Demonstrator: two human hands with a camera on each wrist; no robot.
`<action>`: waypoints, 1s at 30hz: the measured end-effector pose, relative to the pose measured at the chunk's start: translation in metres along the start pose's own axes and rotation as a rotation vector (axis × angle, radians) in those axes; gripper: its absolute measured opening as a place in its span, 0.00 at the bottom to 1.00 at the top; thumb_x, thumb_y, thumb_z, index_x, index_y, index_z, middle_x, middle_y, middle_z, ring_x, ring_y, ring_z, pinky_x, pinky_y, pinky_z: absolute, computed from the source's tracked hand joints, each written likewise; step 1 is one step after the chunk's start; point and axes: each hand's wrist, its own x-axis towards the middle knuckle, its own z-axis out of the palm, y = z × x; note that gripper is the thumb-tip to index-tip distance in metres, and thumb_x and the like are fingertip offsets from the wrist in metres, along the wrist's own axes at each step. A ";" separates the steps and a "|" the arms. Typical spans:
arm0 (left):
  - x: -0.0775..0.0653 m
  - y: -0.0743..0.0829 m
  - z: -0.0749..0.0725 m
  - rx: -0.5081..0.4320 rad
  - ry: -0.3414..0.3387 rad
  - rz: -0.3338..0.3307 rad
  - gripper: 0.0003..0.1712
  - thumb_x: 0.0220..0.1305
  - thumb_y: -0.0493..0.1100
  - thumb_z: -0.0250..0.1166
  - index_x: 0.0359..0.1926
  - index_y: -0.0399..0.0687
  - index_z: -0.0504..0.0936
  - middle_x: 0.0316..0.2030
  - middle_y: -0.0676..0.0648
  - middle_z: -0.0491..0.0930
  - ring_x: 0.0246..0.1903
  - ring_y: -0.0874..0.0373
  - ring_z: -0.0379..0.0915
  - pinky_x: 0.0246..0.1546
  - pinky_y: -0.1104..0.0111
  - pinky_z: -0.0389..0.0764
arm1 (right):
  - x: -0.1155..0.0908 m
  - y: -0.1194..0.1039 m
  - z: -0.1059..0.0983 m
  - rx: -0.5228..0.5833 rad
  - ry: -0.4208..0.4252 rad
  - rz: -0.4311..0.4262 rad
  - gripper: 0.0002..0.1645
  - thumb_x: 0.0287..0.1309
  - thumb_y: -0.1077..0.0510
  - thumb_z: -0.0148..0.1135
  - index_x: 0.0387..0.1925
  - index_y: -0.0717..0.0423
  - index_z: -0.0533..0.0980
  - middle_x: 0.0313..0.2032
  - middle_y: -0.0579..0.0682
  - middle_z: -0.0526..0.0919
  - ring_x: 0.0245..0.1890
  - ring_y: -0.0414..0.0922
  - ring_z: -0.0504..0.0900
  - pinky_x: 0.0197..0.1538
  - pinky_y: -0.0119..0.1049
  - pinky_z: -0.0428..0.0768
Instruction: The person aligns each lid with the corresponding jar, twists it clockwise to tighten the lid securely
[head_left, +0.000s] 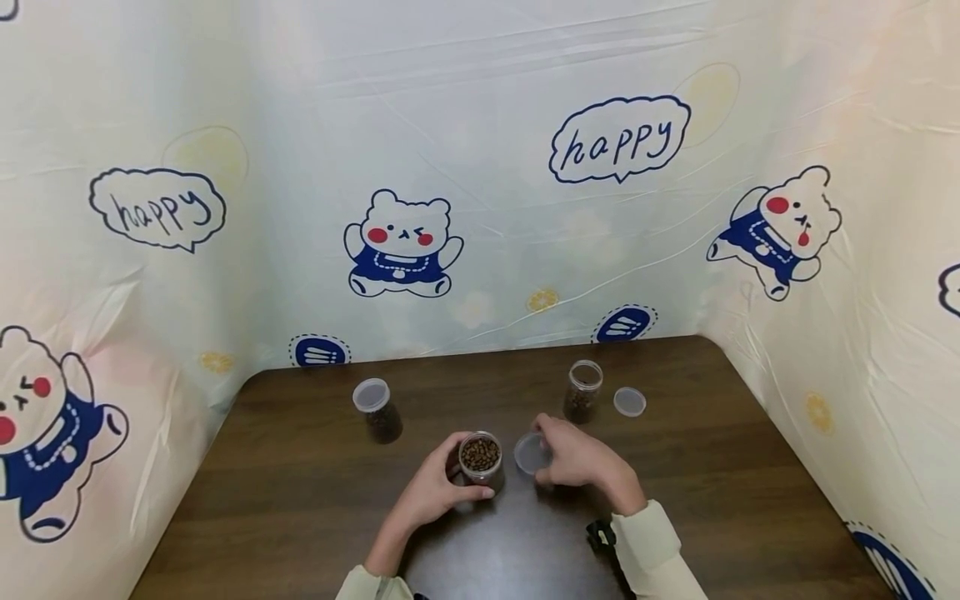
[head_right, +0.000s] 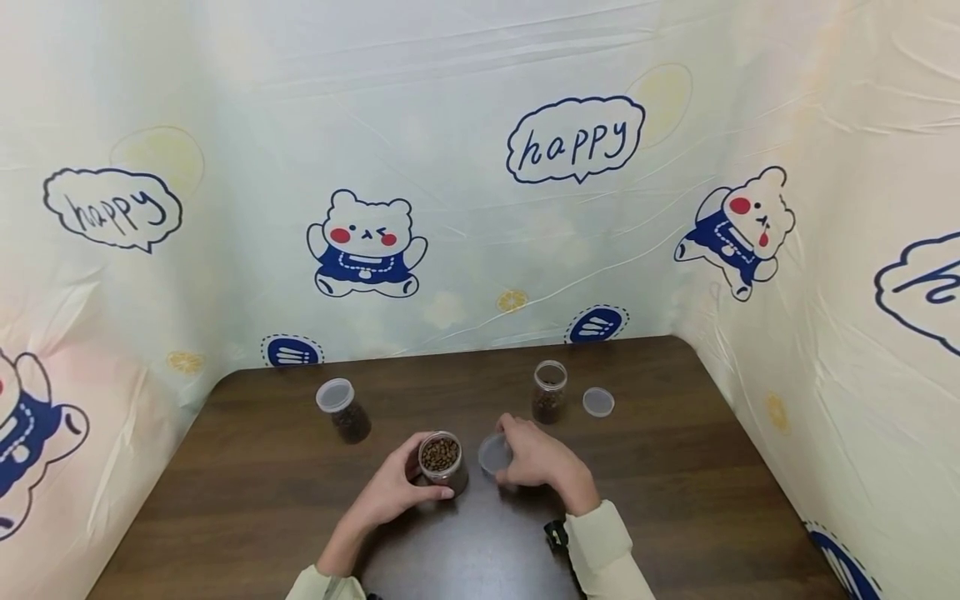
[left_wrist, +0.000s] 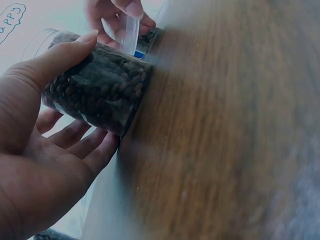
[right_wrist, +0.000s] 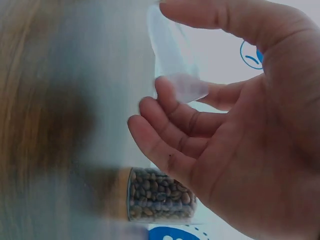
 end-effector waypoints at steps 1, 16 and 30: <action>0.000 0.000 0.000 0.002 0.001 0.001 0.45 0.49 0.42 0.86 0.67 0.57 0.73 0.61 0.46 0.80 0.61 0.54 0.79 0.59 0.72 0.79 | 0.000 0.000 -0.001 0.002 0.006 -0.002 0.38 0.49 0.58 0.79 0.60 0.61 0.72 0.46 0.52 0.82 0.44 0.45 0.78 0.48 0.43 0.80; 0.002 0.000 0.000 0.039 -0.002 0.000 0.45 0.51 0.46 0.85 0.68 0.59 0.73 0.62 0.49 0.80 0.62 0.53 0.79 0.59 0.71 0.79 | 0.003 0.003 0.000 -0.027 0.034 -0.038 0.41 0.47 0.63 0.79 0.63 0.68 0.72 0.47 0.55 0.83 0.47 0.48 0.81 0.56 0.51 0.82; 0.000 -0.002 -0.001 0.043 0.002 -0.002 0.45 0.51 0.45 0.86 0.68 0.59 0.74 0.60 0.49 0.81 0.61 0.53 0.79 0.58 0.71 0.79 | 0.001 0.007 -0.001 0.044 0.063 -0.050 0.41 0.46 0.62 0.80 0.62 0.60 0.70 0.52 0.56 0.78 0.47 0.47 0.79 0.51 0.46 0.82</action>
